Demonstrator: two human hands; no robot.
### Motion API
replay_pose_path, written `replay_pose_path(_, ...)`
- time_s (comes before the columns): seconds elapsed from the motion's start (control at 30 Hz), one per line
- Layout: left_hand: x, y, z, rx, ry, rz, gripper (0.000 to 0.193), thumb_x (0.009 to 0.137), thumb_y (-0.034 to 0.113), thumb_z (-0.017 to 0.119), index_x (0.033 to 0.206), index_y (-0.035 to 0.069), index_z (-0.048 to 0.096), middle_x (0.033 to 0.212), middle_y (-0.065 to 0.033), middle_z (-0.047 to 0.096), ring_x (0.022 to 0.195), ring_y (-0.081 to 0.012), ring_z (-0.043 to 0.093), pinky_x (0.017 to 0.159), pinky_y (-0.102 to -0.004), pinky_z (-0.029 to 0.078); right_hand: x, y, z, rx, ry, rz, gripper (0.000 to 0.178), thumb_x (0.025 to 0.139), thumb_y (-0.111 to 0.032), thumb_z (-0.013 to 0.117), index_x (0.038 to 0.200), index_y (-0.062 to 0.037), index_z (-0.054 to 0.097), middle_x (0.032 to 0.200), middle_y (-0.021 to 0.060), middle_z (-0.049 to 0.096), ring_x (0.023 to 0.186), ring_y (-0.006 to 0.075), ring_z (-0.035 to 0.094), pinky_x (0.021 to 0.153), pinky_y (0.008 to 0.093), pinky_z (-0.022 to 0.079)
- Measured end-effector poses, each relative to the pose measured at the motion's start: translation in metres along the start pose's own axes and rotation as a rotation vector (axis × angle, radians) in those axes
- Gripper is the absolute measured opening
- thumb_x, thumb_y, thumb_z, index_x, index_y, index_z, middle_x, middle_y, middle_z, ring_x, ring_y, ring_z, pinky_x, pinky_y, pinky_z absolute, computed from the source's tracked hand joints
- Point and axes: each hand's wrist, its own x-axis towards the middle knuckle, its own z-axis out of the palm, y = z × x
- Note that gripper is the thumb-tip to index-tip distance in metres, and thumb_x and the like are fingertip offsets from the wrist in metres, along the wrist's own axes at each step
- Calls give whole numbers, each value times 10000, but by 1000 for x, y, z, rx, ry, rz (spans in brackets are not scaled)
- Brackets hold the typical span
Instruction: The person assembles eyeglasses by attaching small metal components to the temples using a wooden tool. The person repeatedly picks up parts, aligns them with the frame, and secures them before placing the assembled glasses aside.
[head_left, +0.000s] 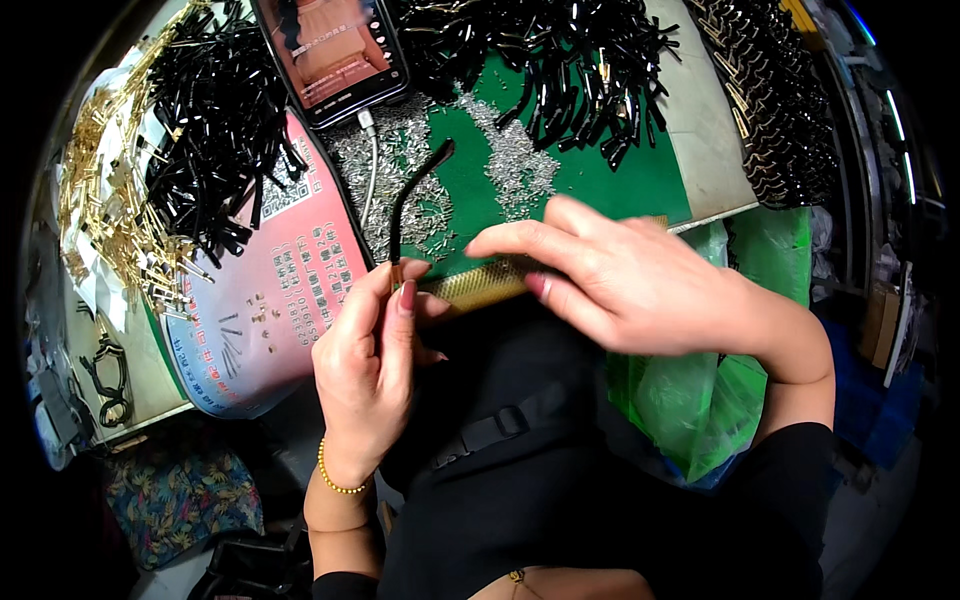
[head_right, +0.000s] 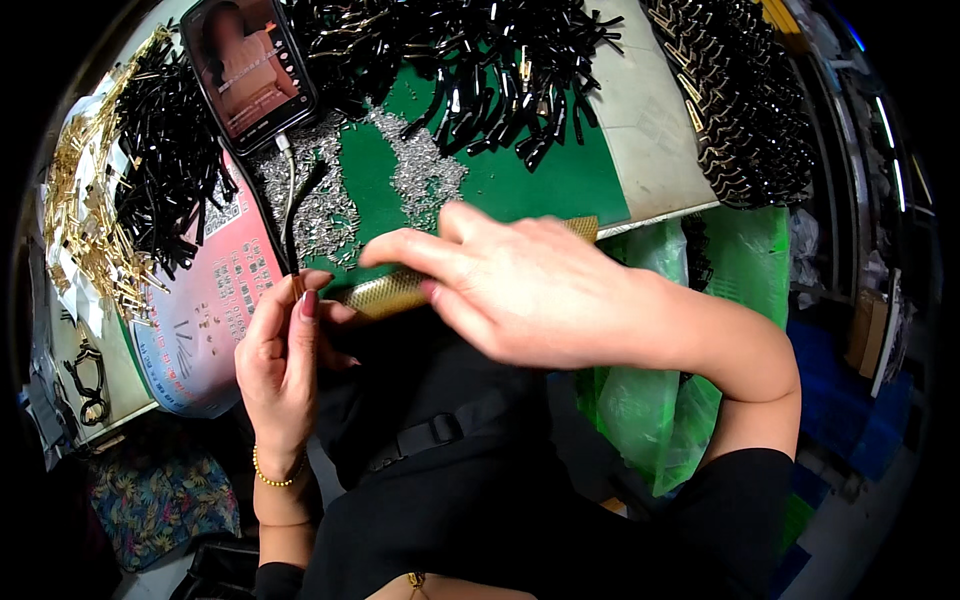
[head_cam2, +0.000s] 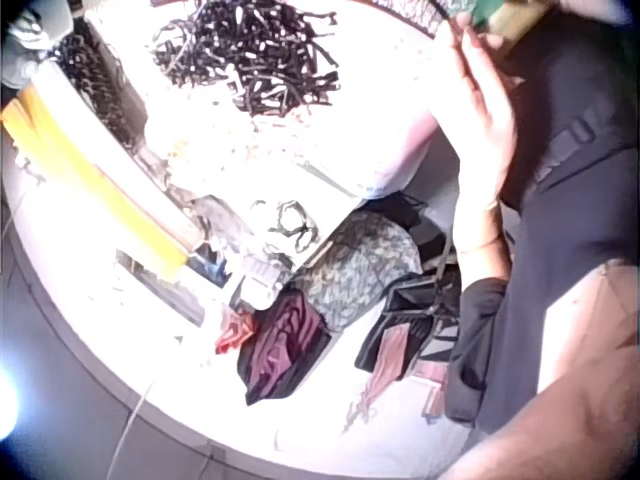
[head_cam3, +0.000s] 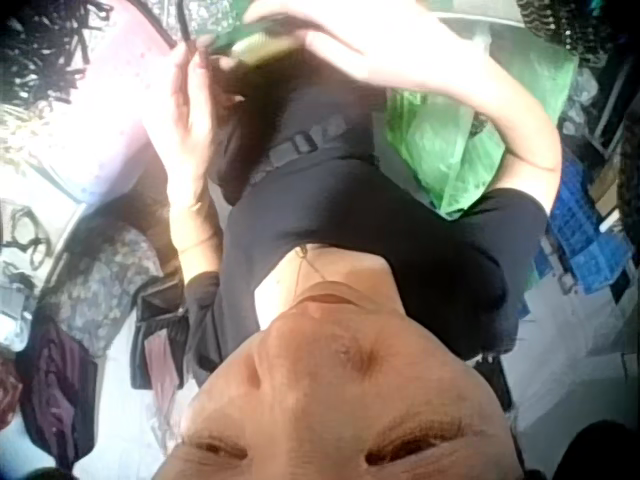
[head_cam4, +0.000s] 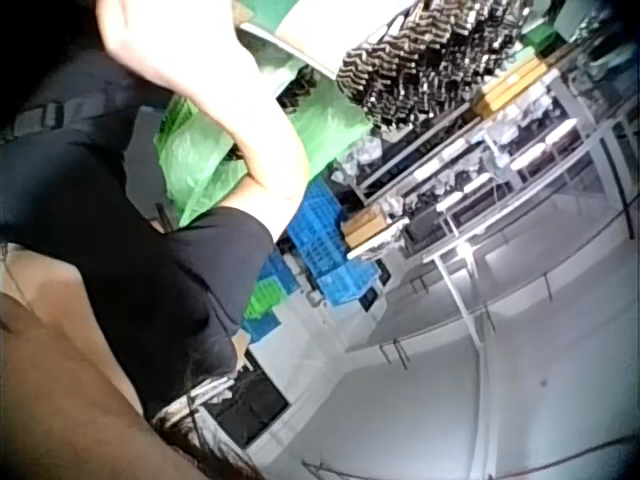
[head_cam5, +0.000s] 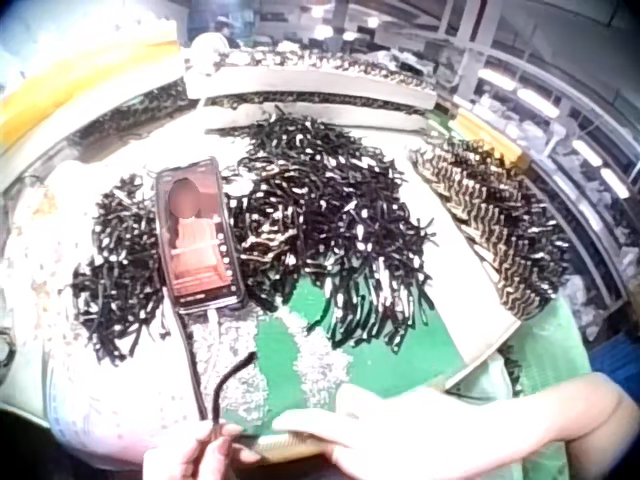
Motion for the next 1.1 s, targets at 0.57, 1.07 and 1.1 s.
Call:
replay_pose_path(0.57,3,-30,4,668,187,674,350,862,-40,702,1204,-81,637,903,-167,715,670,-264,683,591,-349,531,18,-26,-11,1289,-368,319,487,1034,-173,527,1404,10,269,925,82,564,566,141,552,454,305,468)
replay_pose_path(1.07,-15,-24,-88,-88,575,510,108,1033,67,485,1095,-18,509,1037,-138,601,782,-122,612,746,-242,489,186,-83,3,-564,460,-438,218,785,-46,650,967,5,542,841,162,626,694,354,677,578,440,546)
replay_pose_path(1.1,-18,-28,-111,24,677,485,114,1025,65,506,1068,-29,554,995,-97,574,745,-98,578,704,-220,453,189,-82,5,-581,438,-461,194,776,-46,646,937,-6,545,841,139,615,715,326,692,595,426,563)
